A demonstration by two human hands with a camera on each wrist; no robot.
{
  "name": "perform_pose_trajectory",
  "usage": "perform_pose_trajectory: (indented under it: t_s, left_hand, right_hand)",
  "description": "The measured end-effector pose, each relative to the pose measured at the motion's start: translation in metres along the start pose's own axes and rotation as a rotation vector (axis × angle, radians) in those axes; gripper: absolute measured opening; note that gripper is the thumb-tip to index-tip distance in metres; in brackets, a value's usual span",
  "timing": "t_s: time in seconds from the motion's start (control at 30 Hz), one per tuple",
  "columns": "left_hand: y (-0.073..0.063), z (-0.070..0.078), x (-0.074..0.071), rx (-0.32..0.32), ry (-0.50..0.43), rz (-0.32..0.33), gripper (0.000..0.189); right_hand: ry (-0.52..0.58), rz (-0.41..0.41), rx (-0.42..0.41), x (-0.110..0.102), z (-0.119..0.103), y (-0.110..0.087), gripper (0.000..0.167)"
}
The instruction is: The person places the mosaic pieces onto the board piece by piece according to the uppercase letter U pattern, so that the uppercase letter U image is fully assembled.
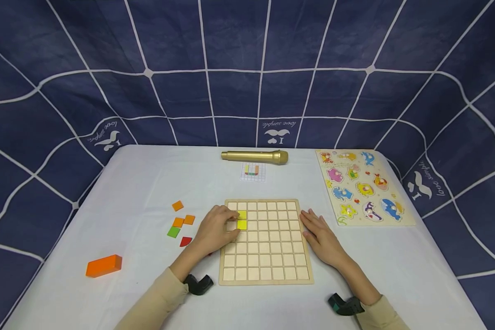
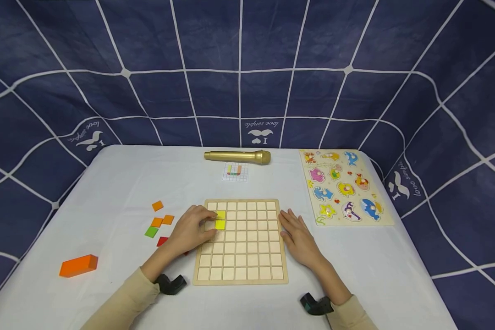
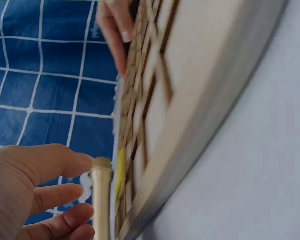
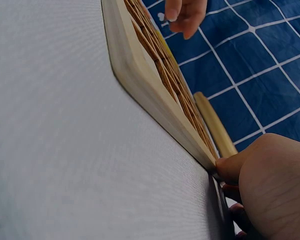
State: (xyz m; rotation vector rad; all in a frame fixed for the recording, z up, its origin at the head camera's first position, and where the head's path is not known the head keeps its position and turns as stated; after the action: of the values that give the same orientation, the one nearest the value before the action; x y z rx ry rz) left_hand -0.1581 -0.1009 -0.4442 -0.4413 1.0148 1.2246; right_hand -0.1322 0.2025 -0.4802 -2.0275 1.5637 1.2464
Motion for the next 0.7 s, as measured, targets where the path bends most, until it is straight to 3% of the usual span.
perform_pose_trajectory:
  t_s: [0.33,0.5,0.7]
  left_hand:
    - [-0.025,-0.032,-0.035,-0.089,-0.104,0.045,0.053]
    - [-0.036,-0.048,-0.041,-0.109,-0.132,0.045,0.054]
    - [-0.04,-0.063,-0.041,-0.148,-0.085,0.024,0.049]
  right_hand:
    - [-0.009,0.003,-0.004,0.0,0.001,0.0,0.047]
    - [-0.014,0.007,-0.004,0.001,0.002,0.0,0.047]
    - [-0.013,0.01,-0.006,0.001,0.001,0.0,0.047]
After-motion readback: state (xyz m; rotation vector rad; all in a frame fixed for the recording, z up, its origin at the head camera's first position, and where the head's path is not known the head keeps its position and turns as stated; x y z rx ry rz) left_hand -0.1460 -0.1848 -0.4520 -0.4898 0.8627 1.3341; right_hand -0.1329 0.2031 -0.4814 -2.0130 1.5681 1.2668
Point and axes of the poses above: each hand's wrist, its own y-axis towards the middle knuckle, its own x-axis out of the palm, z = x × y, the point moved 3 cm from there along y, towards the middle knuckle, and after that the axes turned 2 degrees about -x, right-handed, at the moved point
